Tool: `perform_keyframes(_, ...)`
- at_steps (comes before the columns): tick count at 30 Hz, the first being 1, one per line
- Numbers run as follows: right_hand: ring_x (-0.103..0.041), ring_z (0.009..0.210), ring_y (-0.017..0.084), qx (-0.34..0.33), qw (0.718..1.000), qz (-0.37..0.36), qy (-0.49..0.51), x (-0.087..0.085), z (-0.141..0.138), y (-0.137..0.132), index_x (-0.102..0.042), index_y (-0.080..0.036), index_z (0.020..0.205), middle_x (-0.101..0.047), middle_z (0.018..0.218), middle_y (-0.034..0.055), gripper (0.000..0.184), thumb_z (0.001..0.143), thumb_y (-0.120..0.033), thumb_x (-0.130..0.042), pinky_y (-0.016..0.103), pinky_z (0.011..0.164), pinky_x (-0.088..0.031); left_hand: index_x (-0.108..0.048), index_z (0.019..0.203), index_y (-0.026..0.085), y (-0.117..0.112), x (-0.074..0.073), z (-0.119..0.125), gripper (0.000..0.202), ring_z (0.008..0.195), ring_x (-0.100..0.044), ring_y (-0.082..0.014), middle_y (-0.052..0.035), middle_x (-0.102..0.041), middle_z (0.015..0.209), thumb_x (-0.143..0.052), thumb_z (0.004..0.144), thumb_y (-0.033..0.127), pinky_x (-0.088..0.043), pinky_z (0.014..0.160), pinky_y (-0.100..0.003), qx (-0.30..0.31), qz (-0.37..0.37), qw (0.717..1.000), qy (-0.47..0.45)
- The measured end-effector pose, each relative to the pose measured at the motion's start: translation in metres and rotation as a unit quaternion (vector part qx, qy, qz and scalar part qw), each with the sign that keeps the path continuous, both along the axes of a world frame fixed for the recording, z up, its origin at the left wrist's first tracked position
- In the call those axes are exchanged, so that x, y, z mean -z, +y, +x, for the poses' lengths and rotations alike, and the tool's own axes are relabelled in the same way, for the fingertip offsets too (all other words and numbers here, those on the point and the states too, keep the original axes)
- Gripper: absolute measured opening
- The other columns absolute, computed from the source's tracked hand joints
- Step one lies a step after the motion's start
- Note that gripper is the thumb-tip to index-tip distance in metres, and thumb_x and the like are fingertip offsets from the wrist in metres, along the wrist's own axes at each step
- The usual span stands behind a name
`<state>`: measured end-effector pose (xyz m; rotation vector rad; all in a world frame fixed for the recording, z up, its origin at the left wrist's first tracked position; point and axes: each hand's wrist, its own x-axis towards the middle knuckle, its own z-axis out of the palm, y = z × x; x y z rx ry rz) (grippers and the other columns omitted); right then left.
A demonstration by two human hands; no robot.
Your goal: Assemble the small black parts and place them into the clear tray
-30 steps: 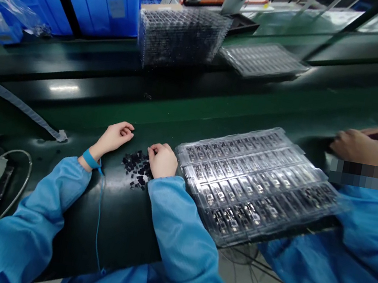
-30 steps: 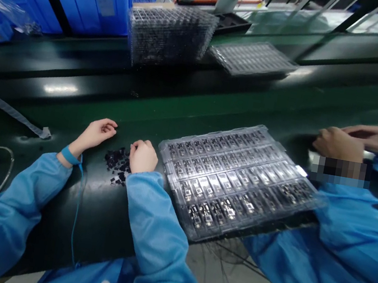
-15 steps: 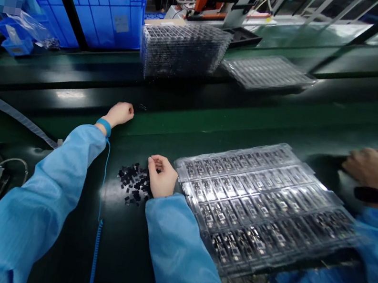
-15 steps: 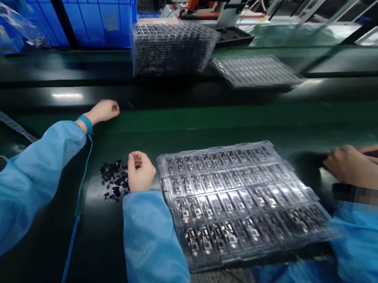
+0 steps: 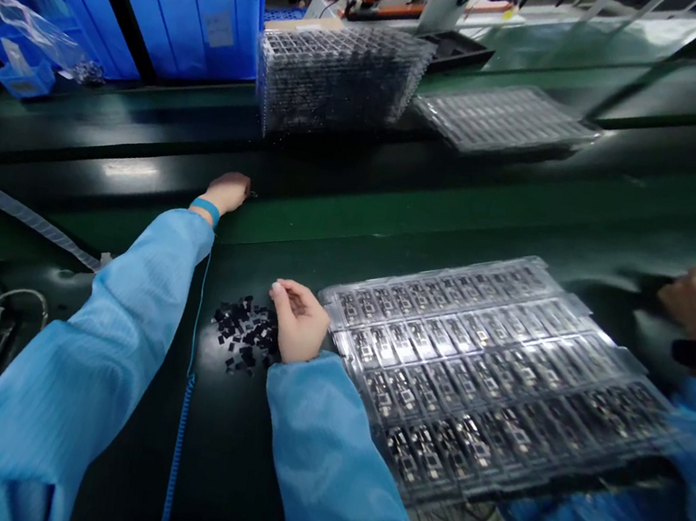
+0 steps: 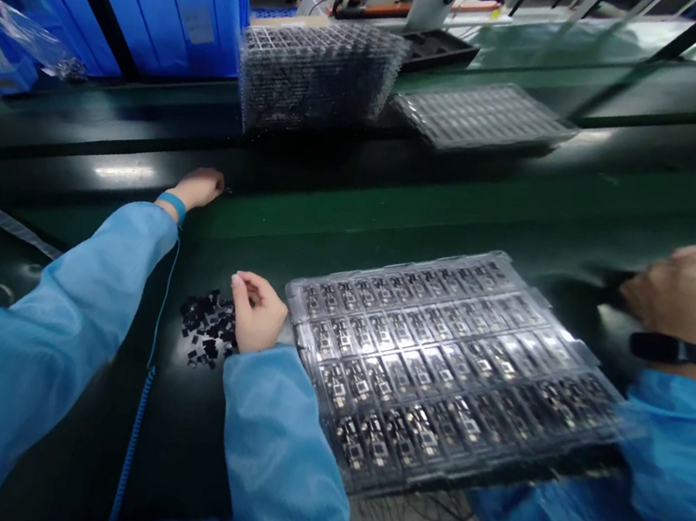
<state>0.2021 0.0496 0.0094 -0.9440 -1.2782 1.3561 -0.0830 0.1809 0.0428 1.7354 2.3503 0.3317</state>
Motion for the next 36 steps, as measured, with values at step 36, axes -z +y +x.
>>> perform_keyframes(36,-0.074,0.077,0.021,-0.123,0.983,-0.067,0.116,-0.013,-0.007,-0.007,-0.076,-0.018,0.089,-0.077,0.088,0.0056,0.022,0.074,-0.033,-0.081,0.039,0.08,-0.062,-0.063,0.09,0.016,-0.2,-0.044,0.103,0.026,0.071,-0.071,-0.02,-0.0057,-0.069,0.075,-0.075,0.076,0.034,-0.06,0.067,-0.033,0.037,-0.003,0.827,-0.562)
